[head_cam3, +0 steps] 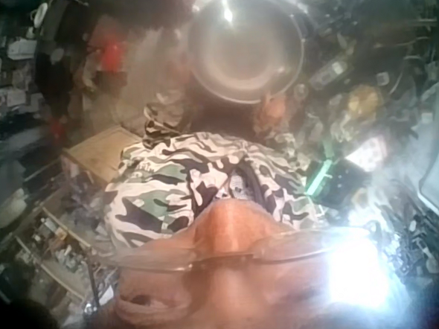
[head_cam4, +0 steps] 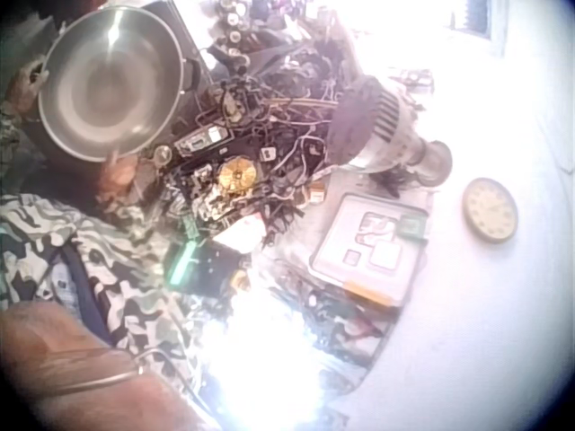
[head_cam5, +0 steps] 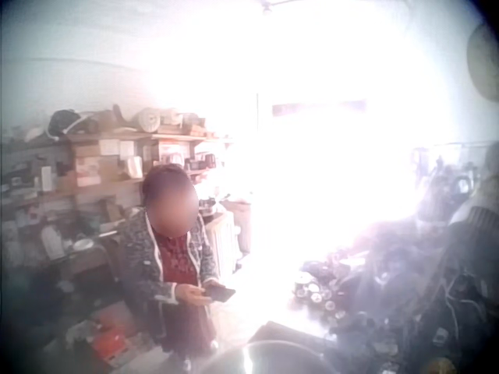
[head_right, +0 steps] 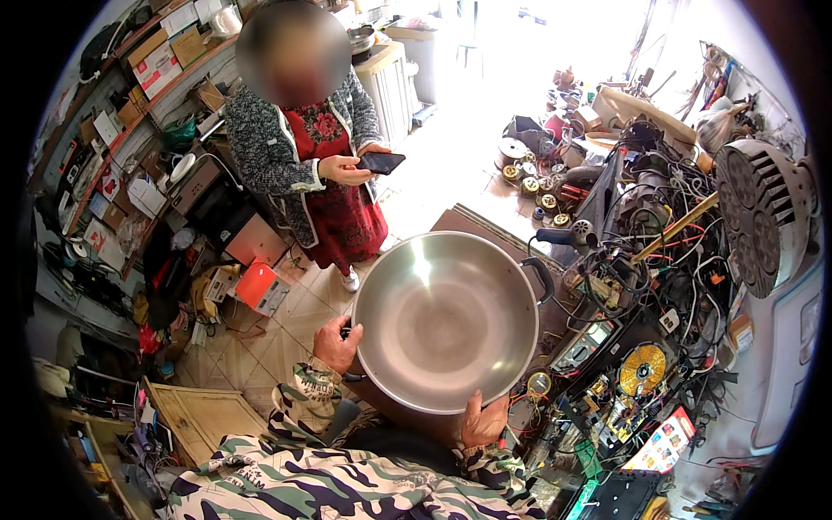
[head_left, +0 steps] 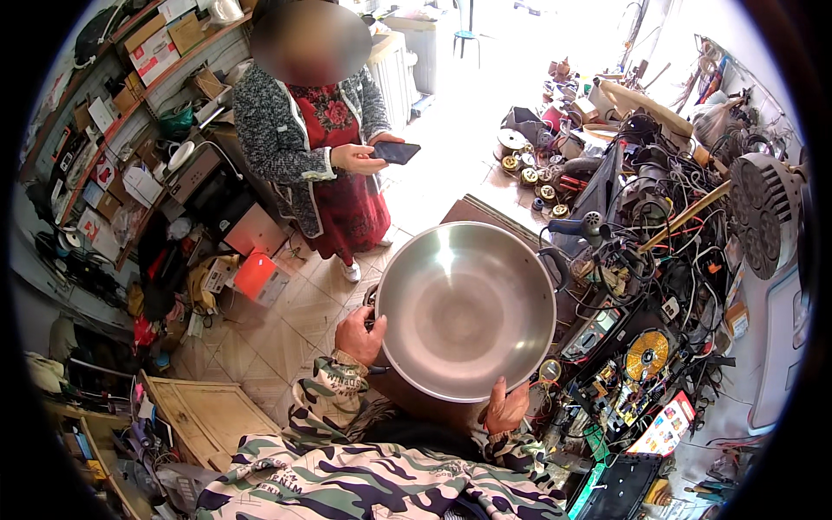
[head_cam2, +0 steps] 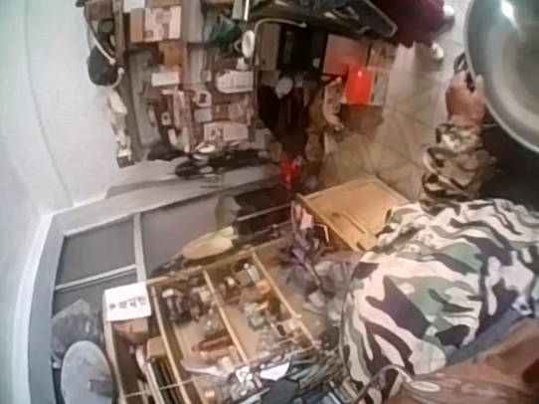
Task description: The person repairs a round electric appliance by manipulating internal wires, using pliers and a heat gun, and reattaching the base. They then hand the finished unit to a woman standing nearby.
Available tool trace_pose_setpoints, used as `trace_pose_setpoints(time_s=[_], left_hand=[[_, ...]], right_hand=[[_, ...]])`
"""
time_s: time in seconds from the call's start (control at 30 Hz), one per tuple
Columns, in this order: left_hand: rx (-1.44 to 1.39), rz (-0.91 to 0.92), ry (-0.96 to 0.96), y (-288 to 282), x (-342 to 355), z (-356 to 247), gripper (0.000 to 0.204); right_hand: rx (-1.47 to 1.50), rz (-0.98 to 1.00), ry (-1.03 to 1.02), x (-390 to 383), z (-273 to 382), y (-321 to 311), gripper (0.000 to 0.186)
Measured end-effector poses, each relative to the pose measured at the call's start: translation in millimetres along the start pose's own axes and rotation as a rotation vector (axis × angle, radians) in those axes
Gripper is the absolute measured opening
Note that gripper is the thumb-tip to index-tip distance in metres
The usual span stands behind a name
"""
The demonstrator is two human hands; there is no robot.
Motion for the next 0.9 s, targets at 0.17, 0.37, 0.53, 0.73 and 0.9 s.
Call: trace_pose_setpoints(time_s=[0.17, 0.37, 0.53, 0.73, 0.9], left_hand=[[0.011, -0.014, 0.034, -1.2, 0.7, -5.1, 0.040], [0.004, -0.017, 0.018, 0.0, 0.3, -1.4, 0.039], [0.015, -0.034, 0.022, 2.6, -0.3, 3.5, 0.038], [-0.018, 0.026, -0.056, 1.4, -0.1, 0.5, 0.042], [-0.027, 0.026, -0.041, 1.3, 0.0, 1.7, 0.041]], right_hand=[[0.011, 0.011, 0.006, 0.1, 0.5, -1.4, 0.046], [0.079, 0.036, 0.036, 2.3, 1.8, -1.2, 0.048], [0.067, 0.049, 0.042, 1.9, -0.3, -1.1, 0.047], [0.022, 0.018, -0.038, 2.6, -1.7, -1.3, 0.042], [0.044, 0.030, -0.030, 3.2, 3.8, -2.0, 0.043]])
Point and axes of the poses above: each hand's wrist, its own x-axis towards the middle knuckle, its own y-axis out of the palm, z = x × y, the point moved 4 cm from there along x, towards the middle knuckle, and after that the axes turned 5 degrees about y, right-handed, at the moved point
